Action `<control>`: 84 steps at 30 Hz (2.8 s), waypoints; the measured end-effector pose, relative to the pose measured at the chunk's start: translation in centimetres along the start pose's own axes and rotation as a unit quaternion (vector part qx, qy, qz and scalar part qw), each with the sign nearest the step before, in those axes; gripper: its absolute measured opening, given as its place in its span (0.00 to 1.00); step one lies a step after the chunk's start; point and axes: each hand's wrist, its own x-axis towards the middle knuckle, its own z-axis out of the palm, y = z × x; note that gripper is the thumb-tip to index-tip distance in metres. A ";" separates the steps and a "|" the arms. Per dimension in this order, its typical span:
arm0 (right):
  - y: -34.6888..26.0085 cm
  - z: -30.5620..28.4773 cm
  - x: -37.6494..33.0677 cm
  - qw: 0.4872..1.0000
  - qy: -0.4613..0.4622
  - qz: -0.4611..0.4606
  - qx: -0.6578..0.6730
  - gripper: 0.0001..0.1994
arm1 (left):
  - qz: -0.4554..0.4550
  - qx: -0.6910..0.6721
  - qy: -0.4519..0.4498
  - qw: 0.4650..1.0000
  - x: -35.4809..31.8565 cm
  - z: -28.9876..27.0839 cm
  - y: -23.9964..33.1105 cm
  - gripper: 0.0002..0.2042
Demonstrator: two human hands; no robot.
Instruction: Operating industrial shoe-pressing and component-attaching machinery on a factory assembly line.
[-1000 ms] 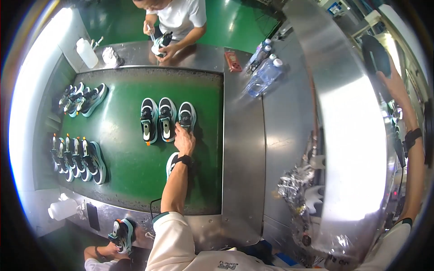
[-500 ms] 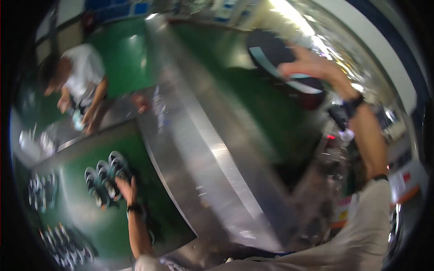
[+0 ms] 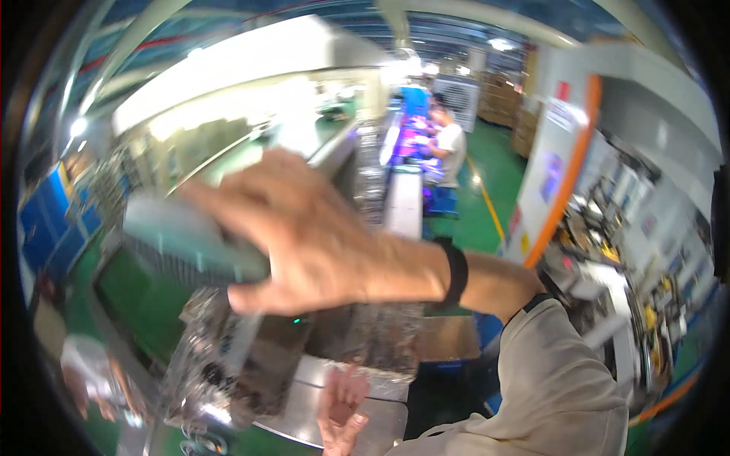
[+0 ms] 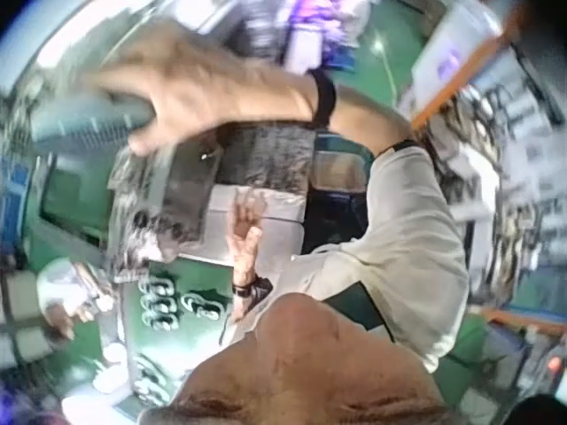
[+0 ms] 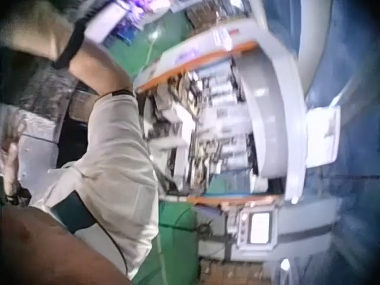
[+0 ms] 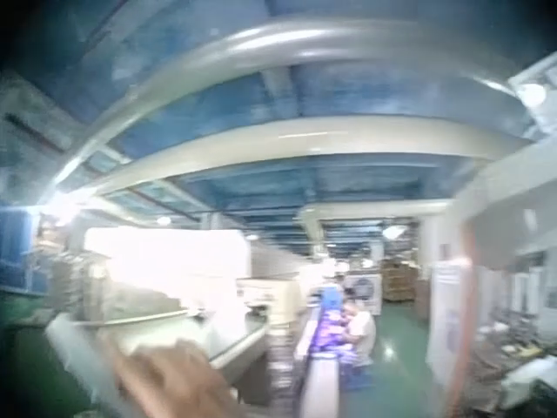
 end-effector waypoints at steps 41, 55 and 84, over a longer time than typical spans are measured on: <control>-53.8 -65.6 -58.4 0.256 0.512 0.598 -0.562 0.26 | -0.197 0.557 -0.531 0.608 -21.9 70.3 -74.5 0.35; -28.0 -78.5 -75.7 0.139 0.115 0.921 -0.344 0.27 | -0.638 0.205 -0.397 0.627 -7.5 51.7 -46.4 0.15; -34.8 -33.7 -80.5 0.676 -0.129 0.702 -0.186 0.10 | -0.439 0.141 0.183 0.868 -26.4 11.8 -23.1 0.13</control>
